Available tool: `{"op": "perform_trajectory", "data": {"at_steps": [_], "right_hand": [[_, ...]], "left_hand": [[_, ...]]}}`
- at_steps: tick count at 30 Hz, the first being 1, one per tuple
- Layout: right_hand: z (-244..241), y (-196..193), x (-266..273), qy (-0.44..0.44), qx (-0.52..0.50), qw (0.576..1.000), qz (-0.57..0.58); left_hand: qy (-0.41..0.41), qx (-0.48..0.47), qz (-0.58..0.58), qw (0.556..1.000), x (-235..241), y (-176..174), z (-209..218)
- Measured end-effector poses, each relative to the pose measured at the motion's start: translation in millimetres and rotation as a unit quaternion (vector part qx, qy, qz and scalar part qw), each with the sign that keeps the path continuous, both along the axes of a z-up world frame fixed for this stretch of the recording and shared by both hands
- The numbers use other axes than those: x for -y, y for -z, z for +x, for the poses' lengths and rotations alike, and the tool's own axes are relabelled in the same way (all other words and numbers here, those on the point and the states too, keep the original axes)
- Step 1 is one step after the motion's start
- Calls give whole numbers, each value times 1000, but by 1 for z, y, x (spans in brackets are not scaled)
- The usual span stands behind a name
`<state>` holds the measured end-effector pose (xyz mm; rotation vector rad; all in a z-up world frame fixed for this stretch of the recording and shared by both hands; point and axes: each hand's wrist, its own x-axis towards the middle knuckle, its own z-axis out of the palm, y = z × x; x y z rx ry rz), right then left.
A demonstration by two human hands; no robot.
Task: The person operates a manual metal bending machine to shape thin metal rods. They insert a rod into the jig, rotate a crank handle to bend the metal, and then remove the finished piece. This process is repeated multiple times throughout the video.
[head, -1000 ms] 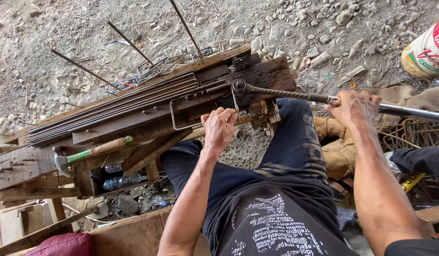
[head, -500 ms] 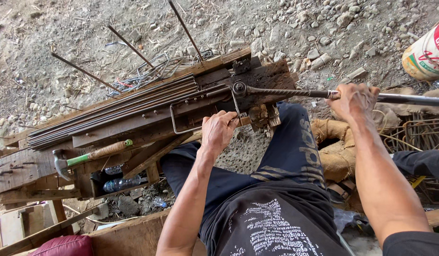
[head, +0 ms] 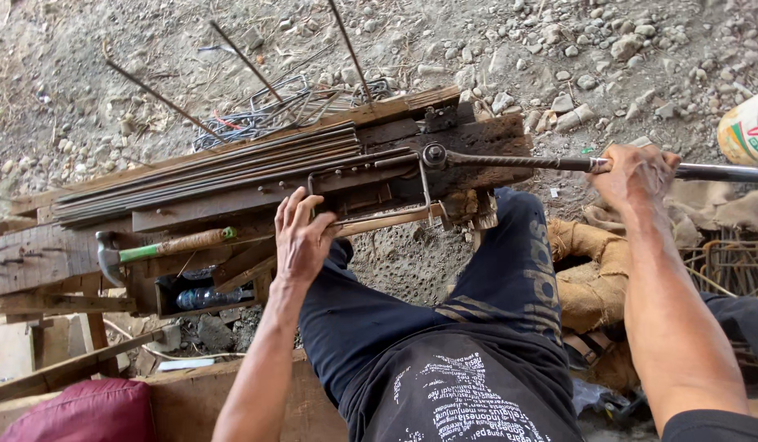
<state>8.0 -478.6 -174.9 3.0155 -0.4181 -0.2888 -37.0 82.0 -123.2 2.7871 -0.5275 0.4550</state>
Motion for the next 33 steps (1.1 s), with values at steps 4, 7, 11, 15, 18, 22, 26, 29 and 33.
{"op": "perform_trajectory", "data": {"at_steps": [4,7,11,15,18,22,26,29,33], "right_hand": [[15,0,6,-10,4,1000,-4],[13,18,19,-29,34,999,5],[16,26,24,-13,24,1000,-5],[18,17,19,-23,24,999,-9],[15,15,16,-17,25,999,10],[12,35,28,-24,72,997,6],[15,41,32,-17,75,997,1],[18,38,30,-16,69,997,-12],[22,47,36,-15,74,997,-1]], "left_hand": [[86,26,-25,996,-9,-15,6],[81,16,-135,987,-2,-31,9],[53,36,-388,919,9,-61,42],[-38,-94,-598,795,2,-132,86],[61,-141,-796,585,21,-163,63],[162,-253,-618,726,65,-146,-11],[54,-329,-535,777,108,-88,-74],[-48,-279,-652,703,111,-88,-94],[-4,-185,-632,752,105,-121,-97]]}}
